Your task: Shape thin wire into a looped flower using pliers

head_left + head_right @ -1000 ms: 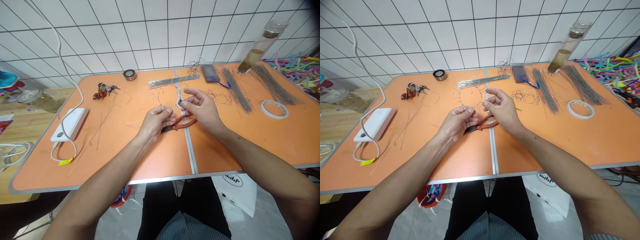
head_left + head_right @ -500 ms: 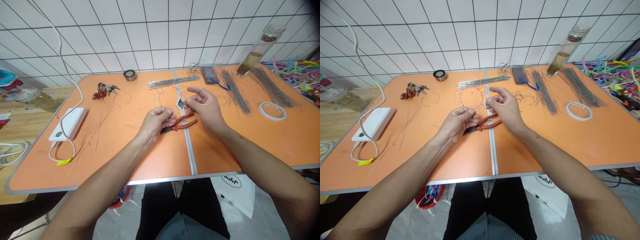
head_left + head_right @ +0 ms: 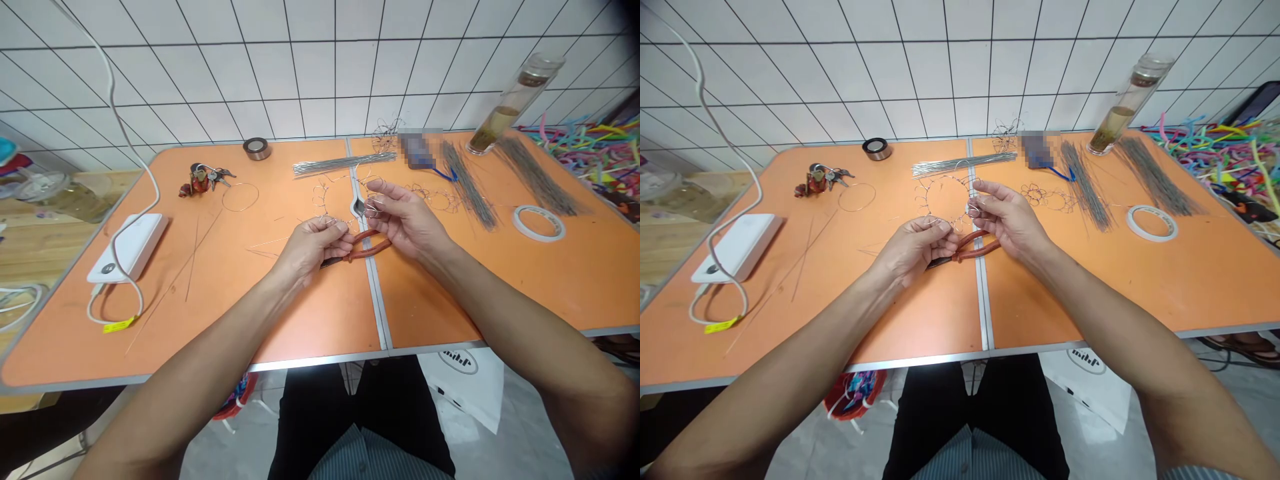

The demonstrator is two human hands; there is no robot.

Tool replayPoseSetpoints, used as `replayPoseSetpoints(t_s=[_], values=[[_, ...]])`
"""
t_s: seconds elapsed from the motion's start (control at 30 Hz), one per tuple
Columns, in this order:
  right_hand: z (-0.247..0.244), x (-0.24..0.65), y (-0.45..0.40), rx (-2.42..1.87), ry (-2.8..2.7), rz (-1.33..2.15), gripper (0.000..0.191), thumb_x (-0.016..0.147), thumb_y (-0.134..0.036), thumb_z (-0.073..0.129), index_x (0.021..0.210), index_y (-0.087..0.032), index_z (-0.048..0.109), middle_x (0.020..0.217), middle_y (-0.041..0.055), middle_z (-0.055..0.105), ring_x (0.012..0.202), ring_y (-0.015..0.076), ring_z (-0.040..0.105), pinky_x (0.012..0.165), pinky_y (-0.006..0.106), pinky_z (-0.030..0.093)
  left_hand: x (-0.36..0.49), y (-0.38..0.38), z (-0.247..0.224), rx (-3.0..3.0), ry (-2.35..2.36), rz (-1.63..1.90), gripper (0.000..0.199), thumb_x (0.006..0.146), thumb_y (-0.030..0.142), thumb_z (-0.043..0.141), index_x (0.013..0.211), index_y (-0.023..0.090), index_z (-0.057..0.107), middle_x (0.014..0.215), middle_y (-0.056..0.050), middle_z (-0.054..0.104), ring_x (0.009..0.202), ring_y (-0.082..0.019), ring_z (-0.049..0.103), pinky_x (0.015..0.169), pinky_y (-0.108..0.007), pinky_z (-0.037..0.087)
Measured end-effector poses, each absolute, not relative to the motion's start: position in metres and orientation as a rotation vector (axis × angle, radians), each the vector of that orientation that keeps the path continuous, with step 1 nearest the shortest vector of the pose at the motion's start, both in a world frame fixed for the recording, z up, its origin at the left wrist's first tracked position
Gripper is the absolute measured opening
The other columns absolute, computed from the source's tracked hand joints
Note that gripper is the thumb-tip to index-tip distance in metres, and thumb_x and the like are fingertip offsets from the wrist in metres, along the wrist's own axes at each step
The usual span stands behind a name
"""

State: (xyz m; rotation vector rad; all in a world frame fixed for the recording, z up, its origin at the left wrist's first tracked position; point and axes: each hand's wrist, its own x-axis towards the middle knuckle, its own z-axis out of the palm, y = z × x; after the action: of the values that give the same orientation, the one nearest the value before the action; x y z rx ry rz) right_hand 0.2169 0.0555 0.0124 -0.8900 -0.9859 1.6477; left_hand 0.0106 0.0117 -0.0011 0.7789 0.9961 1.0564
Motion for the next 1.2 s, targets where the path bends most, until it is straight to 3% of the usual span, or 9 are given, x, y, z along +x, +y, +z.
replayPoseSetpoints(t_s=[0.27, 0.47, 0.67, 1.0, 1.2], values=[[0.0189, 0.2151, 0.0525, -0.951, -1.061, 1.480, 0.040, 0.073, -0.032, 0.097, 0.108, -0.025, 0.080, 0.098, 0.0002, 0.080, 0.083, 0.0115, 0.075, 0.075, 0.022, 0.064, 0.0098, 0.0136, -0.0021, 0.746, 1.030, 1.114, 0.026, 0.081, 0.032, 0.093, 0.083, 0.014, 0.073, 0.079, -0.006, 0.080, 0.065, -0.012, 0.074, 0.067, -0.021, 0.062], [0.0193, 0.2170, 0.0537, -0.922, -1.125, 1.469, 0.031, 0.078, -0.028, 0.089, 0.107, -0.024, 0.084, 0.099, 0.0013, 0.081, 0.086, 0.0128, 0.075, 0.074, 0.021, 0.062, 0.0091, 0.0140, -0.0040, 0.758, 1.035, 1.117, 0.029, 0.080, 0.034, 0.093, 0.084, 0.014, 0.073, 0.081, -0.006, 0.080, 0.066, -0.011, 0.073, 0.068, -0.022, 0.062], [0.0217, 0.2183, 0.0512, -0.919, -1.150, 1.446, 0.027, 0.083, -0.037, 0.089, 0.106, -0.024, 0.085, 0.097, 0.0022, 0.080, 0.088, 0.0136, 0.075, 0.072, 0.020, 0.061, 0.0090, 0.0140, -0.0048, 0.766, 1.037, 1.113, 0.027, 0.080, 0.034, 0.092, 0.082, 0.015, 0.073, 0.081, -0.006, 0.080, 0.067, -0.011, 0.073, 0.068, -0.022, 0.062], [0.0219, 0.2142, 0.0509, -0.942, -1.124, 1.369, 0.033, 0.073, -0.037, 0.097, 0.100, -0.023, 0.083, 0.092, 0.0007, 0.079, 0.082, 0.0125, 0.073, 0.074, 0.022, 0.061, 0.0089, 0.0130, -0.0055, 0.798, 1.037, 1.103, 0.032, 0.077, 0.038, 0.095, 0.084, 0.014, 0.075, 0.083, -0.007, 0.081, 0.067, -0.011, 0.073, 0.068, -0.021, 0.063], [0.0204, 0.2142, 0.0514, -1.004, -1.188, 1.255, 0.031, 0.080, -0.043, 0.093, 0.103, -0.025, 0.082, 0.096, 0.0004, 0.078, 0.084, 0.0130, 0.073, 0.074, 0.023, 0.060, 0.0087, 0.0127, -0.0061, 0.841, 1.060, 1.095, 0.034, 0.075, 0.041, 0.096, 0.081, 0.014, 0.075, 0.083, -0.006, 0.081, 0.066, -0.010, 0.072, 0.067, -0.020, 0.062]])
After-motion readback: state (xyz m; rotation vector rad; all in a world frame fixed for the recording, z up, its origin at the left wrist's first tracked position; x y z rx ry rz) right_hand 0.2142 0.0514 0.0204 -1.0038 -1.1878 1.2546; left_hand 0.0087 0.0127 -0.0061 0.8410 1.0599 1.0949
